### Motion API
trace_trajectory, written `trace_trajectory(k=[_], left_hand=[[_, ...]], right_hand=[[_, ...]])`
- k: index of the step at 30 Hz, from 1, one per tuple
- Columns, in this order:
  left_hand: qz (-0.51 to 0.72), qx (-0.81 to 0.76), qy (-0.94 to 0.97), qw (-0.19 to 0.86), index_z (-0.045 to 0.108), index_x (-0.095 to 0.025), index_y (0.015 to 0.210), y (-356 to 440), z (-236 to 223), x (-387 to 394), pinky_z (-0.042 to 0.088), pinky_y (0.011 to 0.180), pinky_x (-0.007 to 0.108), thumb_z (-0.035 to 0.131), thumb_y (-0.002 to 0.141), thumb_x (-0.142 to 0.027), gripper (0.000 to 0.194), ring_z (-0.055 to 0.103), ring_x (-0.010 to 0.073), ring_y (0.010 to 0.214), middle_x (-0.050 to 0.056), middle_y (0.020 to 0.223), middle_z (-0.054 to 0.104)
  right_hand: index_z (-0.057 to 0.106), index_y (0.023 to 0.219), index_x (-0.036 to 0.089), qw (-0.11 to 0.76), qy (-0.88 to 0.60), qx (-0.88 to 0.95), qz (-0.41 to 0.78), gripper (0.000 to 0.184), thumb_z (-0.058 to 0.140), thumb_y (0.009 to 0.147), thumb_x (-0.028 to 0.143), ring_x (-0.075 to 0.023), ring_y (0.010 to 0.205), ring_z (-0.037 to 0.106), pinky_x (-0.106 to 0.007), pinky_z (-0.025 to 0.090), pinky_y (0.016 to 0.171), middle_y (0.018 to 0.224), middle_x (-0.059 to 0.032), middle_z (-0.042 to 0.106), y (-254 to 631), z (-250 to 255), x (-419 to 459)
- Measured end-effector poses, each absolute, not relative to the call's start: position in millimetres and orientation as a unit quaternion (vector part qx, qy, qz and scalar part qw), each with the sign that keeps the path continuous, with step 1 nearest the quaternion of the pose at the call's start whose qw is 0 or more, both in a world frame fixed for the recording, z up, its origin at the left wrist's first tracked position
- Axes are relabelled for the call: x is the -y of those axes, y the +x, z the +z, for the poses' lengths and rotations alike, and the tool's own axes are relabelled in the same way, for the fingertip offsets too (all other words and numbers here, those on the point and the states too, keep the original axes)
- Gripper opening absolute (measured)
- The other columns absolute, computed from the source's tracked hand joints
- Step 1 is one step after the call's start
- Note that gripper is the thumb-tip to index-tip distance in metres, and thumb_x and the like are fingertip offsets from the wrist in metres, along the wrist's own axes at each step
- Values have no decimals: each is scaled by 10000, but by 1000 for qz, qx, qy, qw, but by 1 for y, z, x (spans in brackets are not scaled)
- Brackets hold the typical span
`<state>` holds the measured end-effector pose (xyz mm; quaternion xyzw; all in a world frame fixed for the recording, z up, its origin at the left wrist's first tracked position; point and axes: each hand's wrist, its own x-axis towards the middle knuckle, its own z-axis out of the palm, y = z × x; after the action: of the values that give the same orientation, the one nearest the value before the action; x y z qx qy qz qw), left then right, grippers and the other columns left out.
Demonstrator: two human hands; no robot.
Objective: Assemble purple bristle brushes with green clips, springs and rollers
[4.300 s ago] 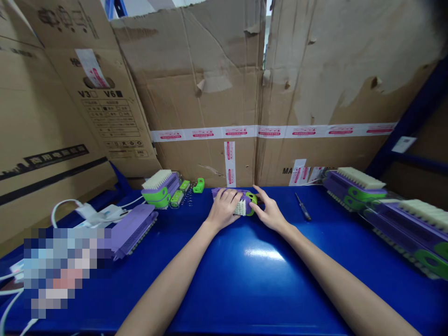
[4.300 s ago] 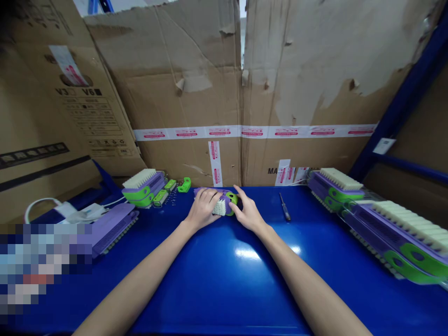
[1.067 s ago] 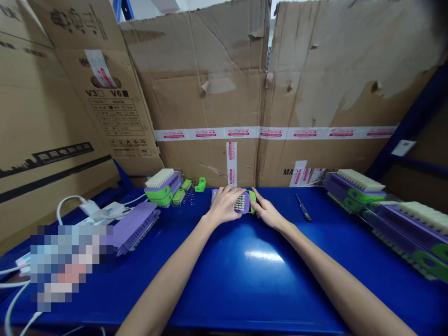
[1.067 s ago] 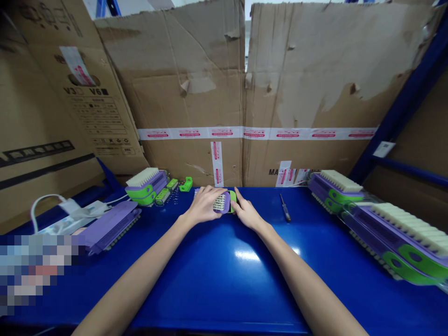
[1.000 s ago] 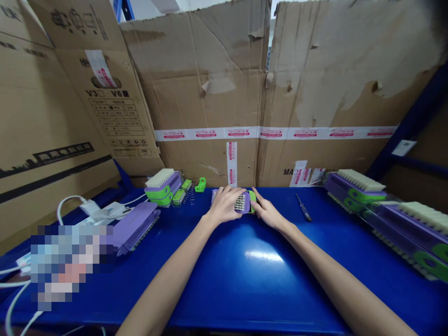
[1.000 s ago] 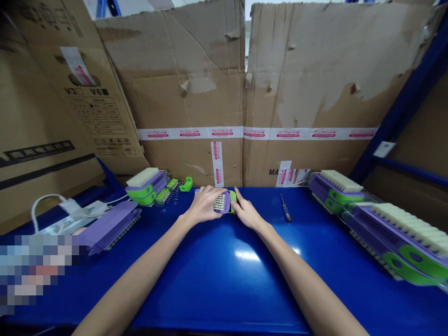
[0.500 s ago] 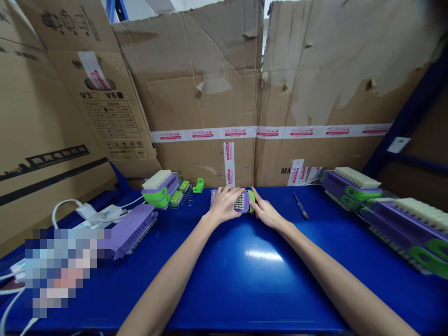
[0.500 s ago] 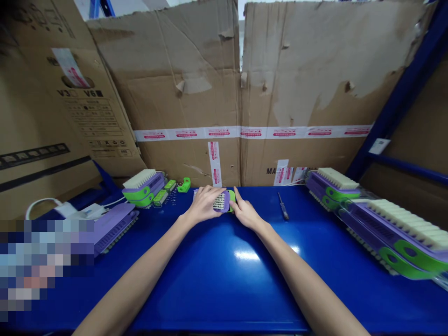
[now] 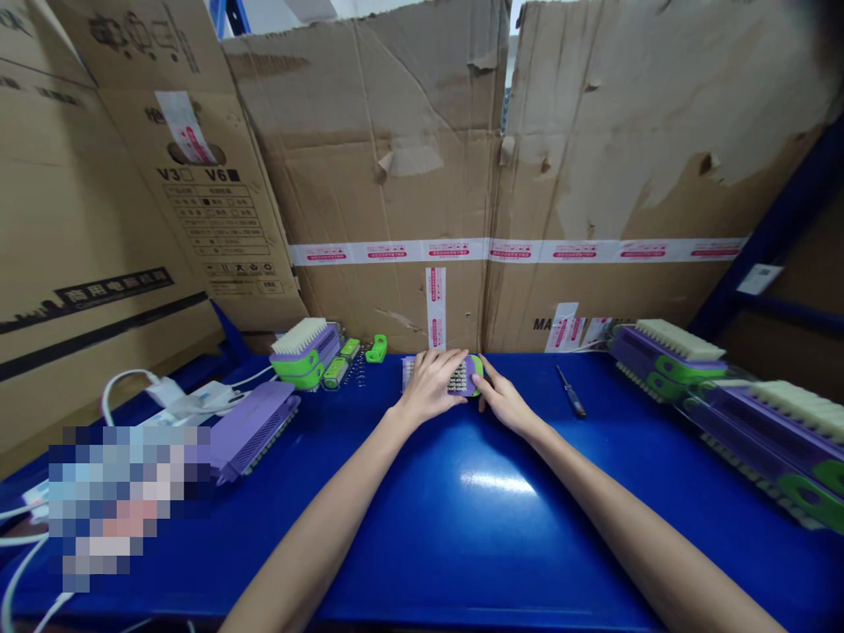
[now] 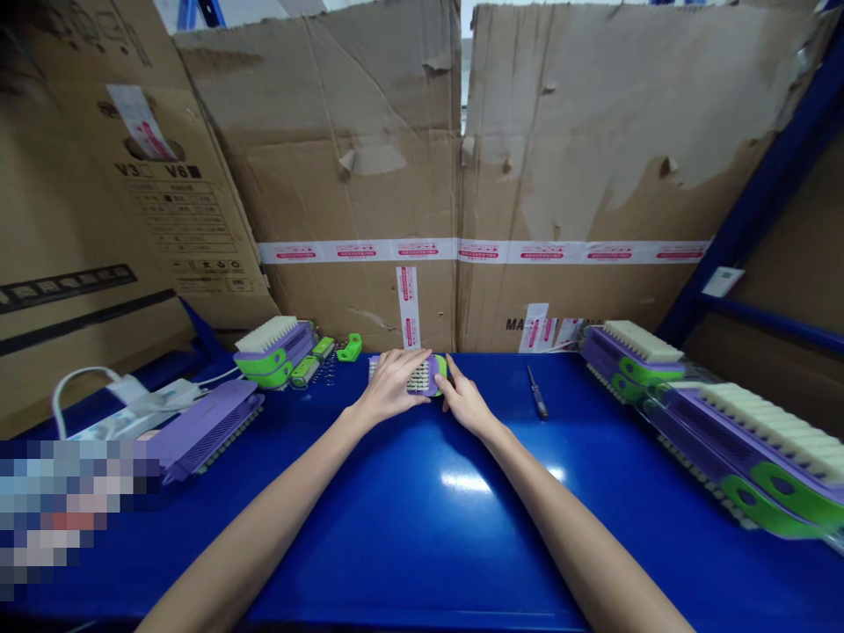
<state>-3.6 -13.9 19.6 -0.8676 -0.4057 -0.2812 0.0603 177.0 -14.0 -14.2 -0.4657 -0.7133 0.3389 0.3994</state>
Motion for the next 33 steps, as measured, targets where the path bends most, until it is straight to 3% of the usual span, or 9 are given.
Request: trace_trajectory(k=[9, 16, 19, 22, 26, 29, 33], left_hand=[[-318, 407, -854, 63, 384, -248, 1348, 5, 15, 18, 339, 971, 429, 680, 681, -312, 732, 444, 261, 1171, 77, 1316, 494], [-314, 391, -859, 101, 355, -198, 1355, 13, 16, 22, 320, 1021, 427, 672, 712, -323, 728, 398, 266, 1247, 133, 1368, 412], [-299, 396, -854, 156, 335, -206, 1368, 10, 17, 26, 220, 1070, 499, 672, 711, -406, 765, 330, 307, 1301, 161, 1409, 358], [-311, 426, -835, 158, 302, -195, 1378, 1, 14, 27, 169, 1073, 555, 717, 621, -517, 922, 292, 350, 1317, 192, 1417, 330], [-351, 475, -806, 32, 230, -211, 1388, -13, 5, 21, 361, 989, 490, 756, 525, -560, 1069, 411, 325, 1242, 167, 1361, 393], [-370, 515, -771, -62, 237, -212, 1375, -19, -2, 15, 433, 924, 447, 769, 505, -552, 1076, 491, 308, 1170, 153, 1301, 458], [-385, 548, -733, -121, 304, -208, 1332, -22, -7, 10, 440, 924, 440, 777, 480, -563, 1038, 538, 292, 1108, 127, 1197, 557]], right_hand=[[94, 1445, 58, 408, -498, 695, 321, 746, 287, 902, 531, -178, 561, 608, -300, 486, 613, 567, 3, 591, 166, -14, 22], [95, 1445, 80, 457, -517, 625, 364, 751, 309, 888, 536, -145, 515, 578, -296, 510, 548, 873, -108, 655, 163, -15, 15], [164, 1433, 74, 486, -536, 584, 366, 764, 357, 868, 551, -134, 451, 538, -283, 480, 459, 830, -105, 655, 167, -13, 12], [236, 1417, 100, 484, -540, 588, 359, 719, 364, 868, 548, -124, 414, 515, -254, 446, 416, 684, -47, 622, 173, -11, 12], [284, 1400, 159, 467, -545, 611, 334, 662, 338, 873, 557, -134, 418, 535, -262, 472, 467, 589, 1, 596, 179, -14, 12], [345, 1377, 181, 454, -548, 630, 311, 634, 321, 874, 566, -172, 547, 611, -315, 518, 570, 761, -54, 673, 181, -18, 10], [352, 1378, 205, 459, -538, 654, 268, 624, 351, 865, 561, -248, 992, 611, -403, 505, 831, 1156, -107, 620, 181, -18, 9]])
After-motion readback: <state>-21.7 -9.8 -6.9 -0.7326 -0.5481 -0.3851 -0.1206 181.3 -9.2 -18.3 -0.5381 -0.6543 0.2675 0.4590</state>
